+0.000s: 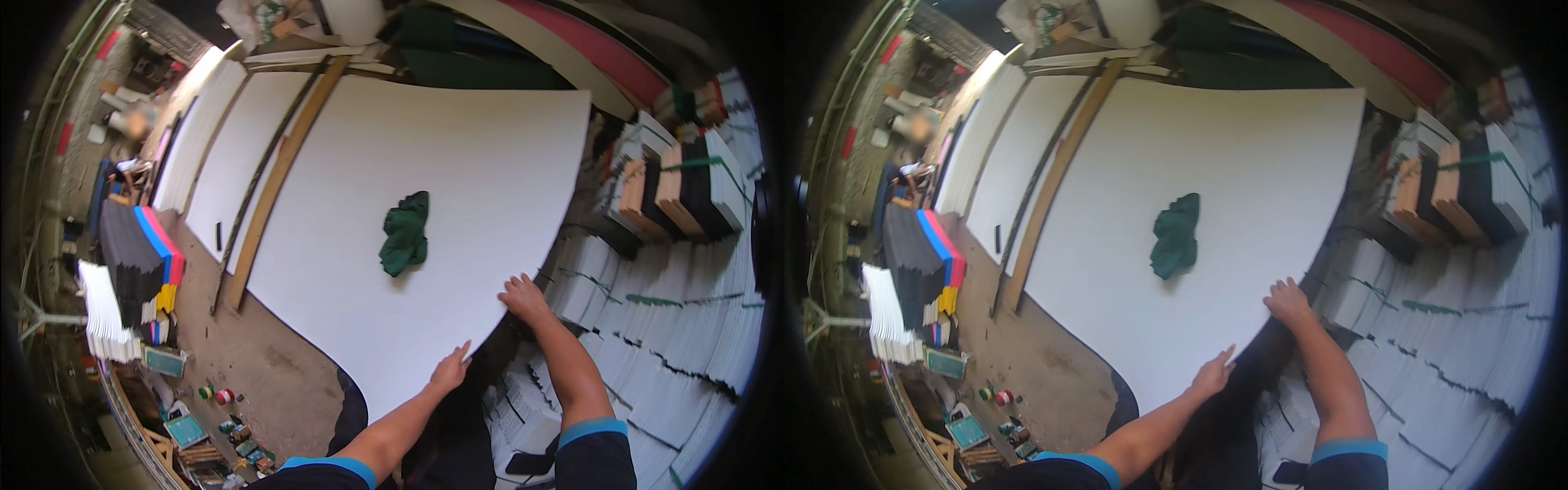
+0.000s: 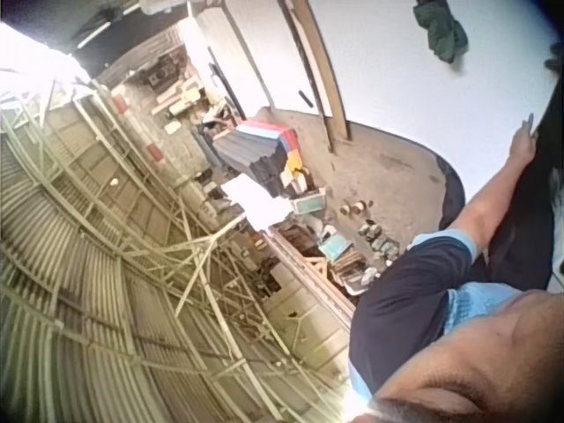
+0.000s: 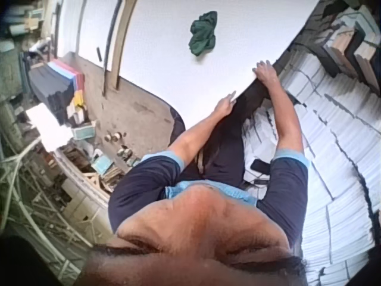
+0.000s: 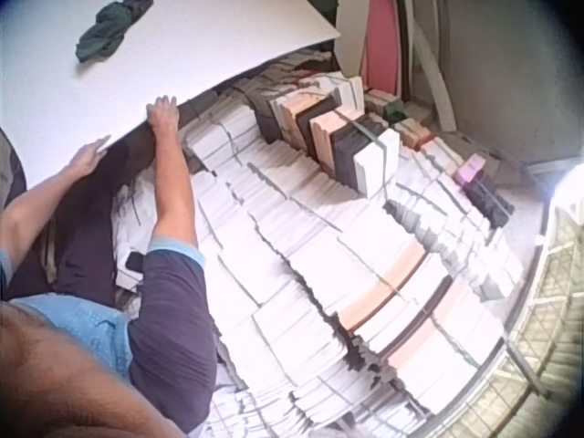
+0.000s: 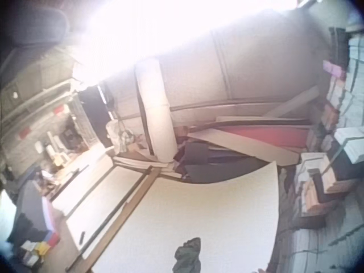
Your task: The person uses a utility knife and a straightedge to cut large white foam sheets into strips. They measure and mark the foam, then slice along the guide to separate sections. Cut pieces are stacked nearby while the person continues cutting additional sheets.
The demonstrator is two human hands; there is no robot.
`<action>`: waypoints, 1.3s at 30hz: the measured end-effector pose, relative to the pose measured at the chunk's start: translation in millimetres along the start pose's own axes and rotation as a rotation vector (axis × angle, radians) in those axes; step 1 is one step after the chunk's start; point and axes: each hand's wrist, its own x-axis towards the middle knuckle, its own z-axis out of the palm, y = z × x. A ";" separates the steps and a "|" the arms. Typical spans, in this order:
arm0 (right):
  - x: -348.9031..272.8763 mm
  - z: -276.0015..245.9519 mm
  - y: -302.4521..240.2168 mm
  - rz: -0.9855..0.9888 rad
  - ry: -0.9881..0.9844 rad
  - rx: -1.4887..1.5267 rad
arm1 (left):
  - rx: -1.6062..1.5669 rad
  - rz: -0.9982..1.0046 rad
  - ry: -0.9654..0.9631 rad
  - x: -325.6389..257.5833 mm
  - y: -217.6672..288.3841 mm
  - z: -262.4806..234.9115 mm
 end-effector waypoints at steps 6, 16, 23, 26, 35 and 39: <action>12.4 26.6 -6.0 0.035 0.140 -0.019 | 0.072 0.042 -0.051 9.0 -0.9 -1.4; -41.1 42.6 -70.4 0.253 0.041 -0.103 | 0.094 0.101 -0.100 -26.0 -24.1 -23.0; -9.3 -31.3 -219.0 0.206 -0.037 0.011 | 0.006 0.071 -0.090 -105.3 -58.4 -112.7; 28.3 -92.9 -299.1 0.159 -0.044 0.057 | -0.046 0.116 -0.006 -143.2 -75.2 -170.9; 114.4 -242.9 -547.7 0.048 0.094 0.166 | -0.123 0.135 0.280 -294.9 -174.0 -368.2; 139.7 -283.2 -627.7 0.002 0.119 0.178 | -0.136 0.075 0.334 -360.2 -221.8 -433.7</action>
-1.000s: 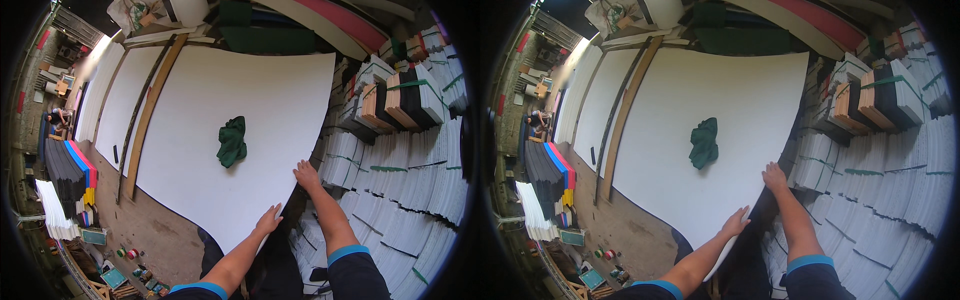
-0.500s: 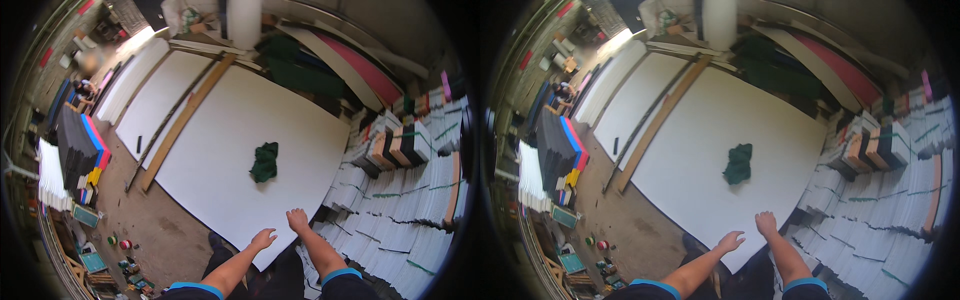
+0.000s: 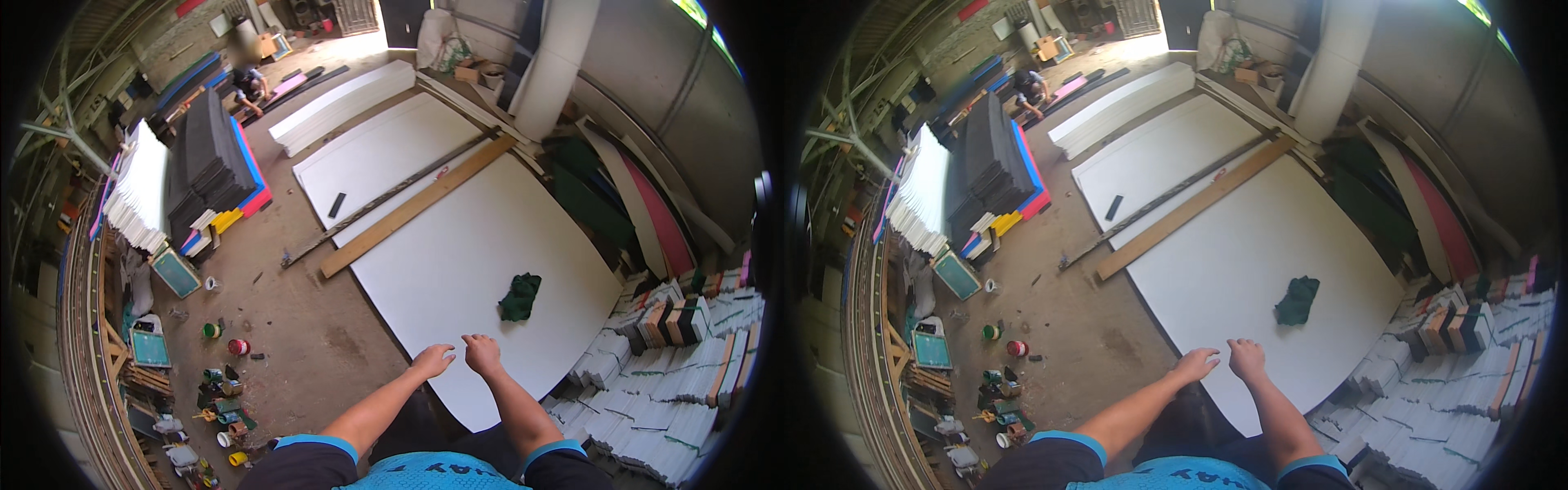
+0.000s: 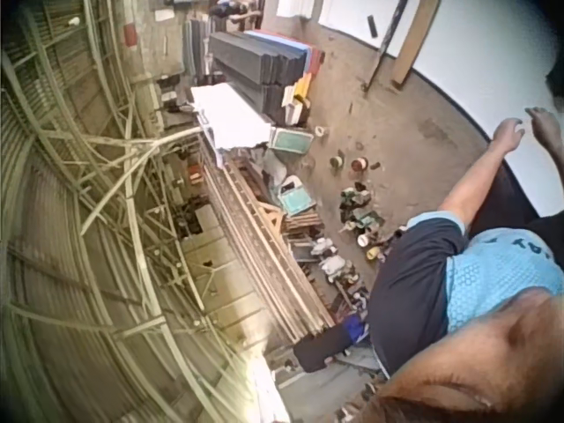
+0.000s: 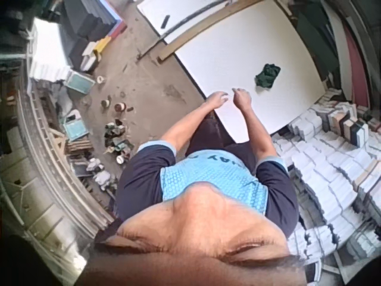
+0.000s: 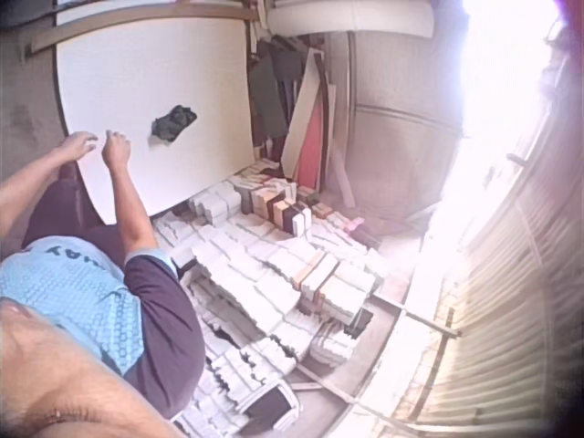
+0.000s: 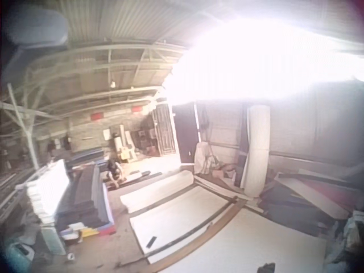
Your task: The person uses a utility knife and a straightedge to cut large white foam sheets into strips. They measure and mark the foam, then slice along the guide to separate sections. Cut pieces are stacked nearby while the person continues cutting additional sheets.
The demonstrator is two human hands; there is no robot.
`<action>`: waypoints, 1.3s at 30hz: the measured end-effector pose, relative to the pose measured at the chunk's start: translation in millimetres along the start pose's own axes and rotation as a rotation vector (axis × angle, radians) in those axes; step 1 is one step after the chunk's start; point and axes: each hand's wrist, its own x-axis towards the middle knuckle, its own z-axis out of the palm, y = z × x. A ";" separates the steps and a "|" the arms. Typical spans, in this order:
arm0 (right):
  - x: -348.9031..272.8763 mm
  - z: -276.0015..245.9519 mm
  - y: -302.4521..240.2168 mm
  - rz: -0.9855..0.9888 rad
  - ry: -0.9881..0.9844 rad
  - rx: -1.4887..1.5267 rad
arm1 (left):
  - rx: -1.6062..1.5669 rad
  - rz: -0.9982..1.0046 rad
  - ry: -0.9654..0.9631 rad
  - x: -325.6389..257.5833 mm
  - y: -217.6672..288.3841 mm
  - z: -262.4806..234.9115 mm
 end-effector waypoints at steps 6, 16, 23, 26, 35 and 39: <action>48.6 -21.3 -75.4 -0.122 0.010 -0.056 | -0.084 -0.103 0.169 -34.9 -52.9 -62.6; 78.7 -5.3 -121.6 -0.172 -0.110 -0.144 | -0.304 -0.251 0.161 -61.6 -129.5 -56.7; 70.5 -13.5 -124.7 -0.083 -0.175 -0.193 | -0.305 -0.172 0.133 -36.5 -134.7 -51.9; 73.6 -21.5 -127.7 -0.036 -0.138 -0.178 | -0.305 -0.159 0.066 -33.8 -119.4 -75.6; 88.2 -46.6 -143.0 -0.031 -0.028 -0.166 | -0.273 -0.105 0.120 -29.9 -118.8 -135.2; 99.8 -54.7 -156.2 -0.060 -0.057 -0.156 | -0.336 -0.139 0.204 -38.1 -115.2 -152.8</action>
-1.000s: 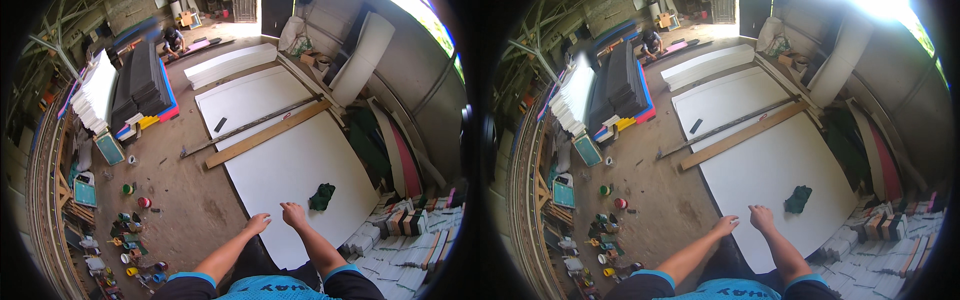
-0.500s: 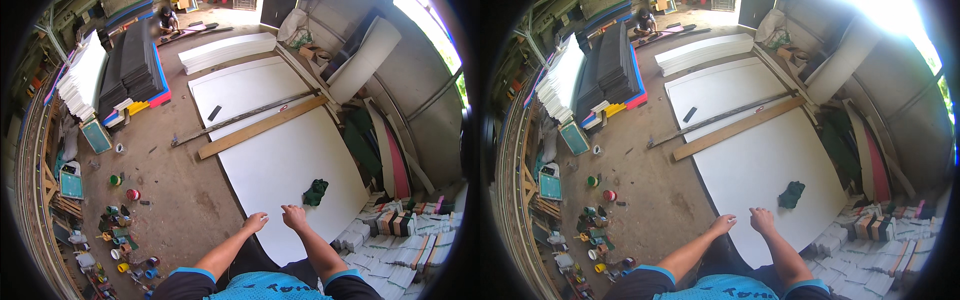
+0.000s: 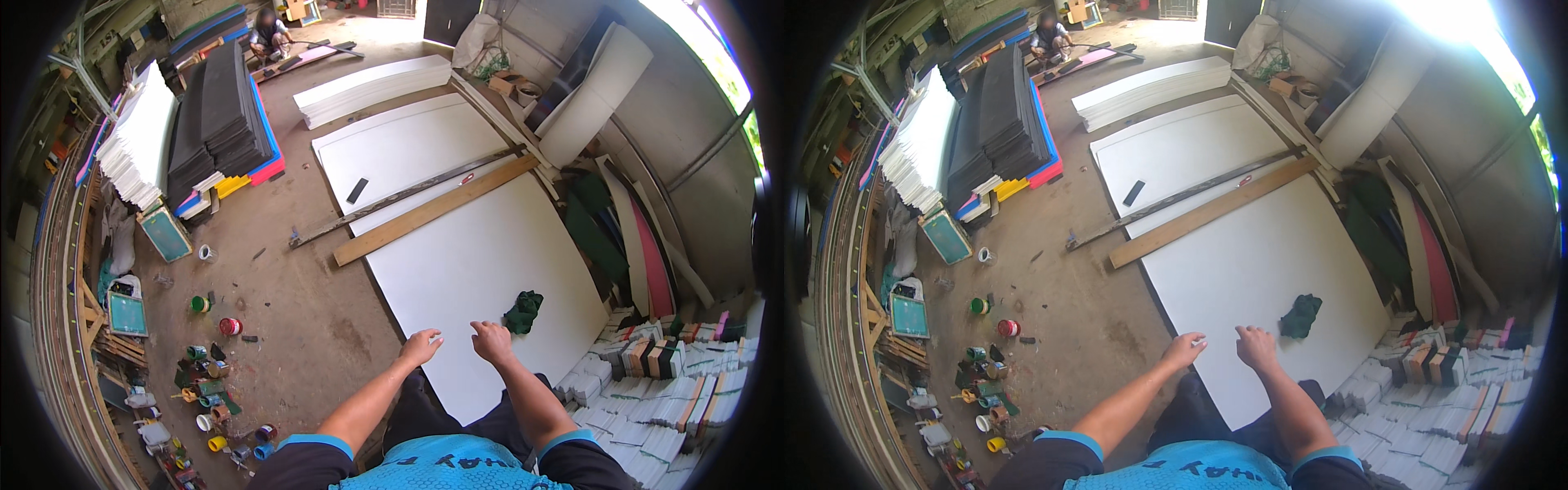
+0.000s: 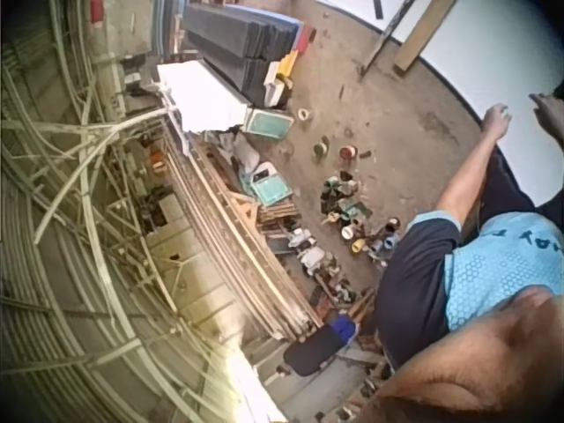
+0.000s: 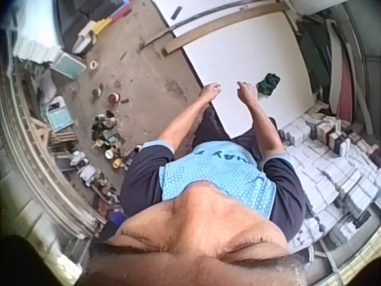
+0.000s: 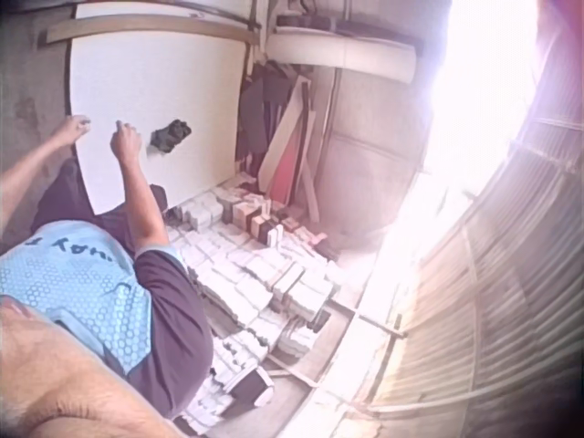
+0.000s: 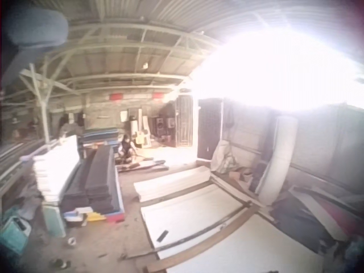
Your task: The person uses a utility knife and a straightedge to cut large white foam sheets into strips. They measure and mark the foam, then slice along the guide to separate sections. Cut pieces are stacked nearby while the person continues cutting additional sheets.
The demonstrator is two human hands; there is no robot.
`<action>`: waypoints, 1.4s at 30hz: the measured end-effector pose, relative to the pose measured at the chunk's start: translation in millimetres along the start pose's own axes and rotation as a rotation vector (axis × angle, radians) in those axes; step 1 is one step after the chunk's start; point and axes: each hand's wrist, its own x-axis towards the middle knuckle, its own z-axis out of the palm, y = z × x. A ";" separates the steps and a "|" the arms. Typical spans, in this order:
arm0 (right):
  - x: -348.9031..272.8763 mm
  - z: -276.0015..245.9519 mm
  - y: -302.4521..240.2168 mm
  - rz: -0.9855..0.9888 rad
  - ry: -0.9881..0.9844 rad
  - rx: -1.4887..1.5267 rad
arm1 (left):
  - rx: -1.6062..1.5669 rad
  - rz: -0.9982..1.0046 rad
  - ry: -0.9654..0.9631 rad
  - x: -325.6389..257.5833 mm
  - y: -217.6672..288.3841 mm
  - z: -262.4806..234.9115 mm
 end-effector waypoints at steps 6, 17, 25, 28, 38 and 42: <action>37.4 -6.7 -15.3 -0.115 -0.045 -0.010 | -0.076 -0.008 0.150 -12.5 8.7 -19.7; 140.6 15.8 -74.1 -0.345 -0.100 0.093 | -0.099 -0.112 0.361 -5.1 -16.6 -97.1; 223.7 17.3 -126.3 -0.391 -0.184 0.146 | 0.072 -0.181 0.312 24.2 -17.2 -185.5; 241.9 11.0 -127.8 -0.394 -0.158 0.172 | 0.064 -0.176 0.314 47.5 -7.1 -200.6; 284.9 -27.8 -90.0 -0.238 -0.062 0.205 | 0.113 -0.003 0.131 152.2 46.4 -206.7; 287.9 -43.8 -61.9 -0.162 -0.026 0.228 | 0.156 0.046 0.062 194.8 81.6 -200.3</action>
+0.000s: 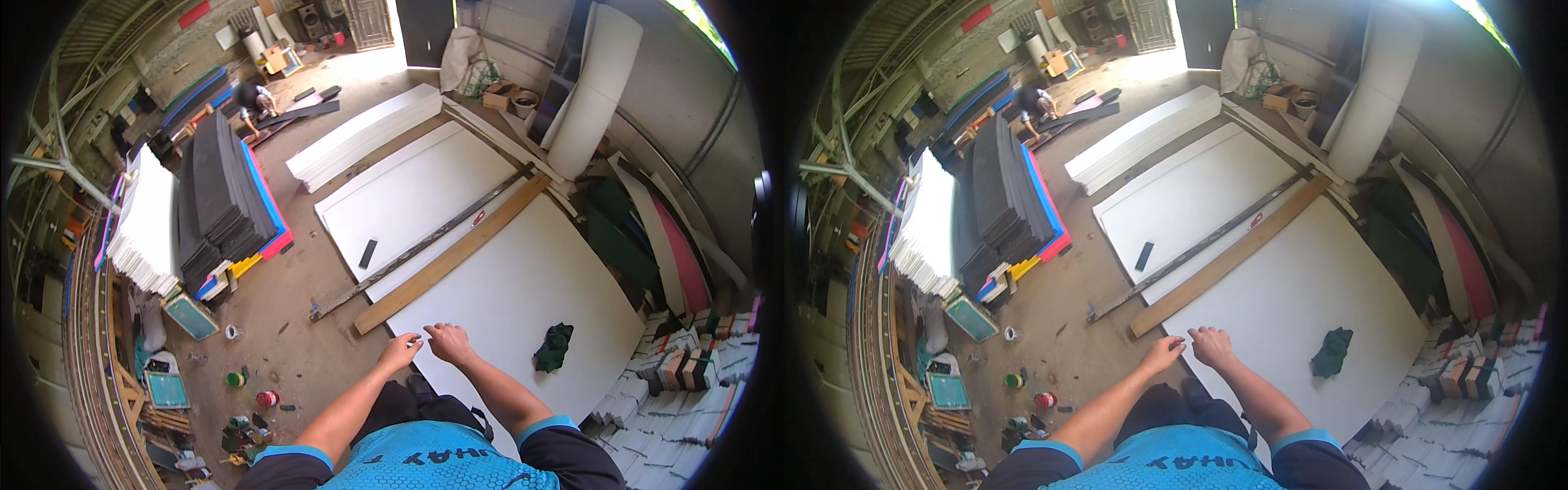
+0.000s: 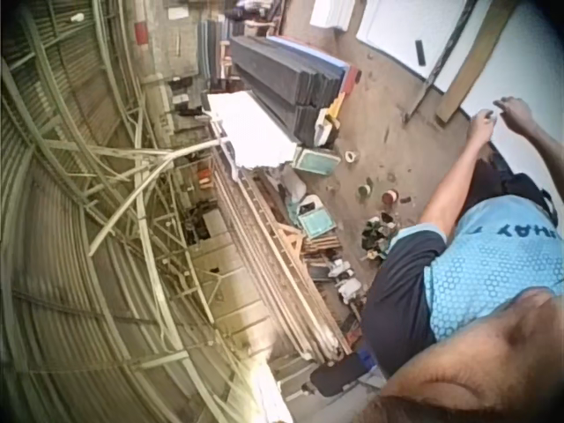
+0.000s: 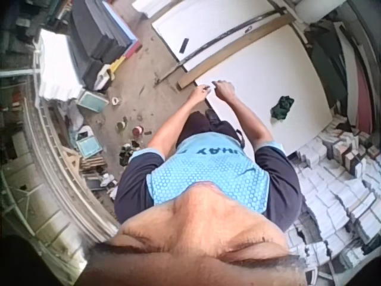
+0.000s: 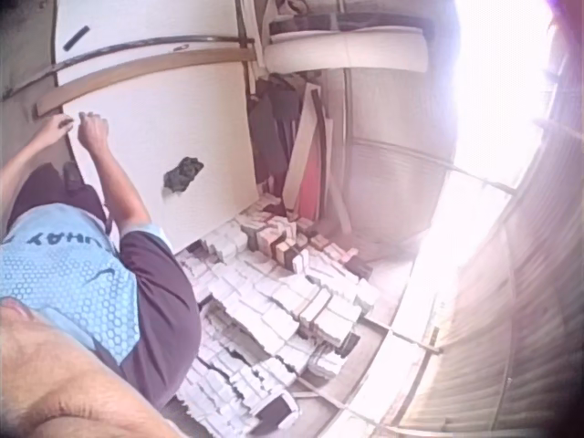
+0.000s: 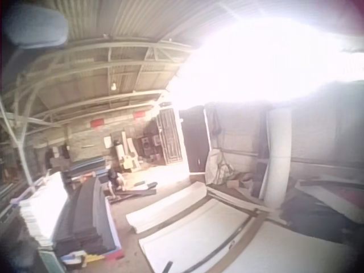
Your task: The person uses a utility knife and a straightedge to cut large white foam sheets into strips. They measure and mark the foam, then slice along the guide to separate sections. Cut pieces are stacked nearby while the person continues cutting additional sheets.
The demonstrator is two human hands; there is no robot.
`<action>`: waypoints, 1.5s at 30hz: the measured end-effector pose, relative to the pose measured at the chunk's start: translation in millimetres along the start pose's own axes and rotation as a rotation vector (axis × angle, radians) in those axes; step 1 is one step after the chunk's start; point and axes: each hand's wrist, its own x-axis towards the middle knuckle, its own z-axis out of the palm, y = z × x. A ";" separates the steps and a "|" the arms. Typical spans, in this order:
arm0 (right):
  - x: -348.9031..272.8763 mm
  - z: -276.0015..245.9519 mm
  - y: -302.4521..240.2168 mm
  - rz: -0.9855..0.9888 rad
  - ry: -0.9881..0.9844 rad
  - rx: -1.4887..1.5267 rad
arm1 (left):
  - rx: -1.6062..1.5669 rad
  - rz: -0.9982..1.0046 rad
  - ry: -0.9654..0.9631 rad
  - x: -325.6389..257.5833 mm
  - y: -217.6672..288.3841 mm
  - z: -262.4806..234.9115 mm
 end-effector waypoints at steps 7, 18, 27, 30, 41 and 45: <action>7.3 -11.0 51.7 0.083 0.020 0.021 | 0.014 -0.009 -0.143 49.8 17.6 19.3; 94.8 -82.3 185.0 0.136 -0.176 -0.068 | 0.001 -0.068 -0.231 205.0 26.6 60.8; 214.8 -166.6 271.5 0.084 -0.142 -0.049 | -0.005 -0.048 -0.197 337.6 118.8 40.6; 253.4 -181.9 298.1 0.008 -0.134 -0.035 | 0.012 -0.062 -0.141 383.1 131.6 44.7; 435.8 -150.0 510.3 -0.237 -0.490 -0.205 | 0.015 -0.245 0.109 570.1 122.9 150.6; 511.6 -85.6 615.2 -0.302 -0.506 -0.342 | 0.118 -0.325 0.091 642.2 78.5 211.5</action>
